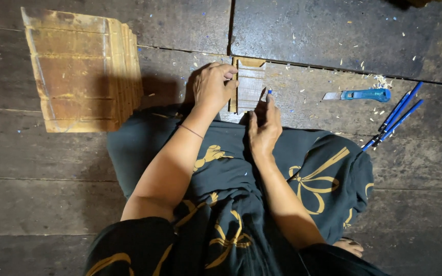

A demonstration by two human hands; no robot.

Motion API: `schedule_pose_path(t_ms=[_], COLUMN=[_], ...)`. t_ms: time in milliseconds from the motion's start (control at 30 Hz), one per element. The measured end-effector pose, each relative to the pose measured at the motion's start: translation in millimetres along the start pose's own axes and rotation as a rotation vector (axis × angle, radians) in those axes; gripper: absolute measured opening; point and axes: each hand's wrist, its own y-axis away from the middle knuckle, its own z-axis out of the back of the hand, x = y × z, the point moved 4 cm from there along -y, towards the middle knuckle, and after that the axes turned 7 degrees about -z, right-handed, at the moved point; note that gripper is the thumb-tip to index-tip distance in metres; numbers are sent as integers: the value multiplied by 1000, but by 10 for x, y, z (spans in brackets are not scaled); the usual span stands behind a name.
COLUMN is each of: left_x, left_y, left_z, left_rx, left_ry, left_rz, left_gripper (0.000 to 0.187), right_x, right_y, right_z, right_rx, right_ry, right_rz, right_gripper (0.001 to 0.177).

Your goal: Marking and scoring small wooden slats using a marking tool and a utility knife while sitting on the floor.

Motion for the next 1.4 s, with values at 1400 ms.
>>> schedule_pose_path(t_ms=[1400], left_x=[38], left_y=[-22], left_z=[-33], left_rx=[-56], left_ry=[26], left_rz=[-53], left_gripper=[26], right_x=[230], right_y=[-99], right_z=[51], right_rx=[7], right_ry=[-148], right_rz=[29], right_gripper=[54])
